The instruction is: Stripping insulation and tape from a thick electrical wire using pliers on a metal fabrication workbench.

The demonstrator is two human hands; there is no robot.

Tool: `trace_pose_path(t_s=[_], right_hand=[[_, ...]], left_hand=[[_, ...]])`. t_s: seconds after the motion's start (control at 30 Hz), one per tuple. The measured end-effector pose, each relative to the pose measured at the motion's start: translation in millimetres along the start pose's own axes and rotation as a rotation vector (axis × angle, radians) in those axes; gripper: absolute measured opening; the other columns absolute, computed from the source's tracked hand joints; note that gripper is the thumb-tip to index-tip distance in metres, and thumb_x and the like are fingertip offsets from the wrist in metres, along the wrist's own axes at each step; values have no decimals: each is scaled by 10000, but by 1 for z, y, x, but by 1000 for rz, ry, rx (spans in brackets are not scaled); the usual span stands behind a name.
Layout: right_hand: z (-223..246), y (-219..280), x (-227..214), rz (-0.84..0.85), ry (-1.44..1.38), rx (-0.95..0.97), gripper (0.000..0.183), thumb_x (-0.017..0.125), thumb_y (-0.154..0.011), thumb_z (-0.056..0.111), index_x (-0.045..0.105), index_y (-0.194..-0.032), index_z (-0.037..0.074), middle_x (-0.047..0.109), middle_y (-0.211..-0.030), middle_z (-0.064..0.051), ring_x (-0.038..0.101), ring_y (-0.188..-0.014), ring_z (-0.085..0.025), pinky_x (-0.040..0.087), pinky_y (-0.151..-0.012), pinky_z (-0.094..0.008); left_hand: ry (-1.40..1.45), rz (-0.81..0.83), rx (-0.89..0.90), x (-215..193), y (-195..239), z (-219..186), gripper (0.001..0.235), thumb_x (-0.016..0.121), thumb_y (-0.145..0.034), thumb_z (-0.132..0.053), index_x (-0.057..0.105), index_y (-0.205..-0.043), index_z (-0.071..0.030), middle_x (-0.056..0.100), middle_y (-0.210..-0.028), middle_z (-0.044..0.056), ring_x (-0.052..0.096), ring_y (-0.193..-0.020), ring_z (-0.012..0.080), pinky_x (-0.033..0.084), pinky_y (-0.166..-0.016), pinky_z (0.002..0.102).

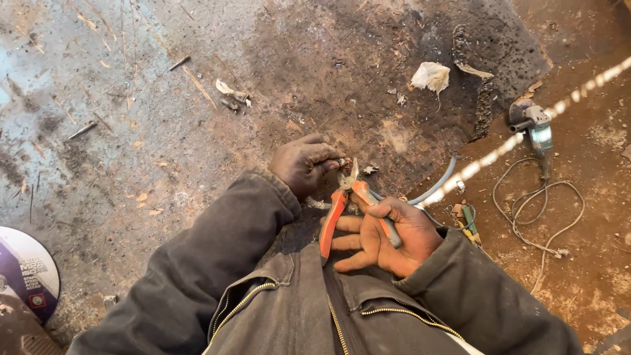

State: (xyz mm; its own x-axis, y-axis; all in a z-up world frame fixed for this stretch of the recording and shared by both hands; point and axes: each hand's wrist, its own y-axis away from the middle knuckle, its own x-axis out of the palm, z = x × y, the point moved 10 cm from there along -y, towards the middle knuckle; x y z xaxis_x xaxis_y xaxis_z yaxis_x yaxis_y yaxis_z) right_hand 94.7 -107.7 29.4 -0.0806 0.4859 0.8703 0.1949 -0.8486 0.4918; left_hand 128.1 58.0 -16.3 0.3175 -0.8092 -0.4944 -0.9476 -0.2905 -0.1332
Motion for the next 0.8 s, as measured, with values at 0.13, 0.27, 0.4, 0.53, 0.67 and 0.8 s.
trace_pose_path(t_s=[0.13, 0.27, 0.4, 0.53, 0.67, 0.8], right_hand=[[-3, -5, -18, -89, 64, -10, 357, 511, -883, 234, 546, -1238, 245, 417, -1518, -411, 459, -1314, -670, 415, -929, -831], [2, -4, -35, -154, -9, -55, 442, 483, -876, 216, 524, -1311, 150, 539, -1359, -401, 548, -1232, -623, 383, -999, -832], [-9, -6, -33, -130, 95, -117, 450, 582, -805, 220, 493, -1245, 194, 621, -1226, -301, 650, -1103, -475, 492, -980, -706], [-14, -10, -30, -16, 78, -158, 780, 590, -824, 189, 291, -1543, 142, 615, -1189, -261, 669, -1047, -417, 571, -877, -582], [-17, -14, -41, -15, 202, -207, 844, 581, -763, 120, 274, -1548, 161, 655, -1128, -221, 695, -992, -356, 597, -823, -533], [-13, -18, -60, -93, 313, -270, 864, 563, -770, 114, 252, -1575, 133, 666, -1135, -223, 703, -997, -354, 594, -858, -540]], left_hand=[[12, -4, 62, -12, 0, -20, 98, 701, -968, -353, 757, -1015, -288, 585, -842, 40, 626, -703, 422, 553, -587, 485], [-45, 41, 121, -10, 6, -17, 114, 692, -974, -389, 749, -1001, -294, 579, -852, 7, 652, -745, 376, 540, -655, 424], [5, 87, 89, -9, -2, -8, 117, 700, -962, -381, 770, -1018, -305, 608, -877, 51, 620, -744, 447, 550, -657, 500], [59, 102, 144, -19, -9, -12, 104, 729, -940, -387, 762, -940, -288, 592, -836, 22, 627, -731, 424, 530, -618, 488], [264, 160, 143, -19, -14, -21, 65, 767, -925, -276, 784, -938, -214, 575, -810, 22, 629, -672, 317, 531, -641, 369], [397, 191, 83, -11, -12, -6, 73, 781, -916, -188, 811, -979, -166, 585, -773, 47, 612, -665, 261, 521, -647, 357]])
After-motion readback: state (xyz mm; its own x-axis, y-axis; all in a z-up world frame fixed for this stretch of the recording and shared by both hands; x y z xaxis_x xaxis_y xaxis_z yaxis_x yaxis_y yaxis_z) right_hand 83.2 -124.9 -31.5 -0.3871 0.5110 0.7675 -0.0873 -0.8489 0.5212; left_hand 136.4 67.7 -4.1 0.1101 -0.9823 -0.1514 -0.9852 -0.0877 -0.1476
